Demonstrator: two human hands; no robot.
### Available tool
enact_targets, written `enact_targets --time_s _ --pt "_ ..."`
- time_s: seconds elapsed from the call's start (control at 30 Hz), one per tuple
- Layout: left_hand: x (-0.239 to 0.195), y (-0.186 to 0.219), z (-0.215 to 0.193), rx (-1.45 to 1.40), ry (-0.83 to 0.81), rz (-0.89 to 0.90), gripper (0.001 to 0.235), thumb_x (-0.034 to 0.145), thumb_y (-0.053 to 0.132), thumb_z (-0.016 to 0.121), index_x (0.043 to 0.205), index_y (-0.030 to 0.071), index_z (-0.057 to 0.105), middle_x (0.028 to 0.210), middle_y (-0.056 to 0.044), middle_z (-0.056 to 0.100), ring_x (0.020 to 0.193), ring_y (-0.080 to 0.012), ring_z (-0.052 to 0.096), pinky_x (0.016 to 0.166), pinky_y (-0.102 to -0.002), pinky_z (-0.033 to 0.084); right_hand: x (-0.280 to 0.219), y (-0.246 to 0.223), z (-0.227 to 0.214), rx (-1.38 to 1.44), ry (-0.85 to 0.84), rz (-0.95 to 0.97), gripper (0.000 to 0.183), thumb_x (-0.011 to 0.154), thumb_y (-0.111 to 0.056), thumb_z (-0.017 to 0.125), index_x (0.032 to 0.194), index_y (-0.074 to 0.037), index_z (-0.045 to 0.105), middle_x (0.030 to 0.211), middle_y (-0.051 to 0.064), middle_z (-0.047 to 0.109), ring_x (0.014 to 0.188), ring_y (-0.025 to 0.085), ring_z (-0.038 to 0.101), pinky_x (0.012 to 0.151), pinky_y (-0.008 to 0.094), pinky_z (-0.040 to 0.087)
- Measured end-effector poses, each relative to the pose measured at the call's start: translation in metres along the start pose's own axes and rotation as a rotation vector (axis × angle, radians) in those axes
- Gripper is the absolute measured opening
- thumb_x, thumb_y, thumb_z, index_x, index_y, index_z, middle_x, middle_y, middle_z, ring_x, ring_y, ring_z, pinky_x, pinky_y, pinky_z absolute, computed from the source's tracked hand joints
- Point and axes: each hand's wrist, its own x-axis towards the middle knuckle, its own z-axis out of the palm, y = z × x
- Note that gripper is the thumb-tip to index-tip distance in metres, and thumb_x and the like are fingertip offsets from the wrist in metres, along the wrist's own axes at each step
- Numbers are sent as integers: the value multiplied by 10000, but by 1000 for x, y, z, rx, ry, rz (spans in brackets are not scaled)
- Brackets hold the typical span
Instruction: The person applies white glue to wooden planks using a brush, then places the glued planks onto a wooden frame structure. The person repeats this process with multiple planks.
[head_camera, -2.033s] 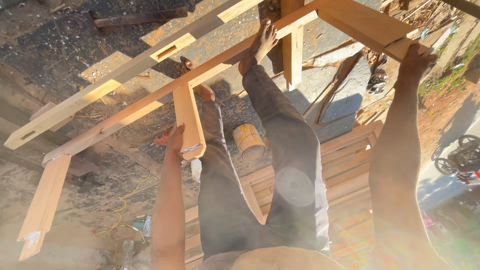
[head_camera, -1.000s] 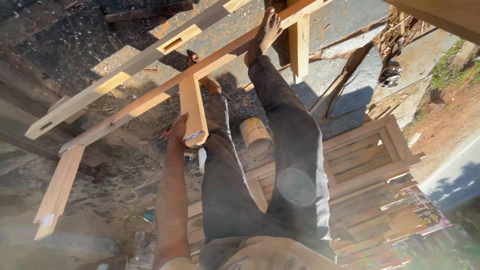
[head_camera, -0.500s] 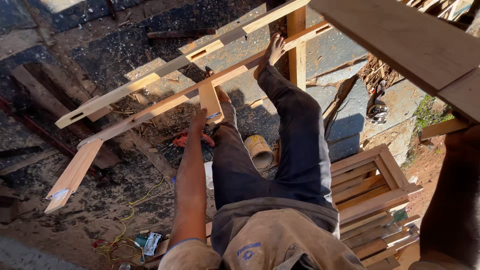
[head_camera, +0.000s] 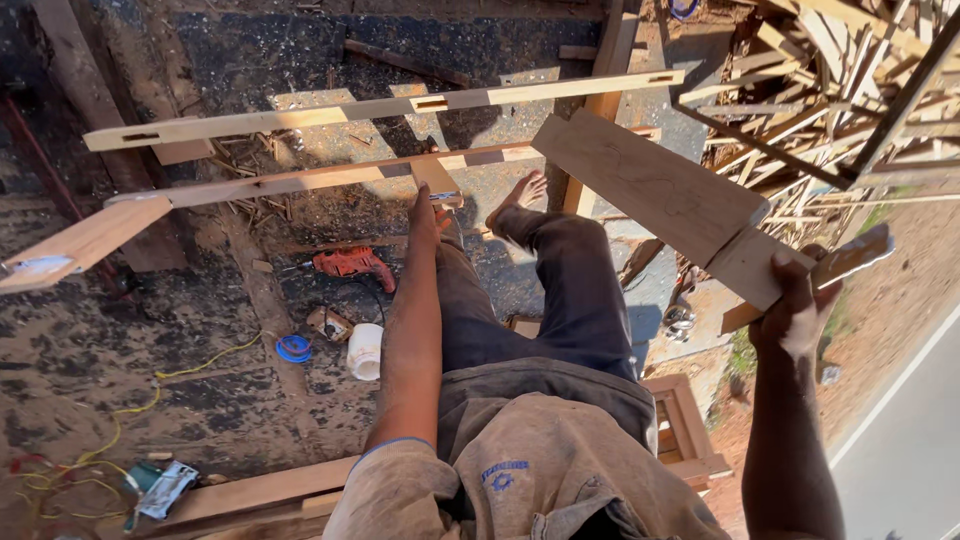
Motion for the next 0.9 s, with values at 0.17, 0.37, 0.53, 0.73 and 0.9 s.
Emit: enact_targets --time_s 0.17,0.37,0.53,0.73,0.9 --pt "-16 -12 2 -177 12 10 749 946 658 522 1462 116 492 1238 -139 527 1050 -307 558 948 -570 498 12 -1 9 -57 179 123 609 887 -90 730 1377 -69 368 1204 98 573 1105 202 646 983 363 608" --pt "-44 -51 5 -489 91 86 759 952 655 519 1490 126 431 1348 -149 566 1161 -344 623 967 -537 504 38 -19 42 -78 -252 44 536 949 -21 644 1425 35 403 1201 125 567 1102 235 614 989 358 559" --pt "-136 -131 70 -501 -44 301 746 1021 637 538 1526 99 431 1390 -186 584 1214 -326 624 974 -453 570 43 -28 27 -68 -523 34 300 1012 37 656 1237 46 457 1018 65 494 932 167 537 847 283 491" --pt "-254 -109 161 -923 -686 389 954 855 789 555 1544 142 423 1421 -86 583 1274 -280 584 996 -517 522 77 -58 33 -56 -967 72 327 1020 8 682 1276 -21 481 1031 7 494 974 135 542 901 263 525" --pt "-292 -77 113 -1143 -219 614 738 1062 579 714 1416 -50 559 1126 -172 534 868 -269 456 606 -386 362 107 -56 82 -223 -1276 79 342 1053 -185 641 1357 -111 506 1158 44 568 984 140 574 785 267 522"
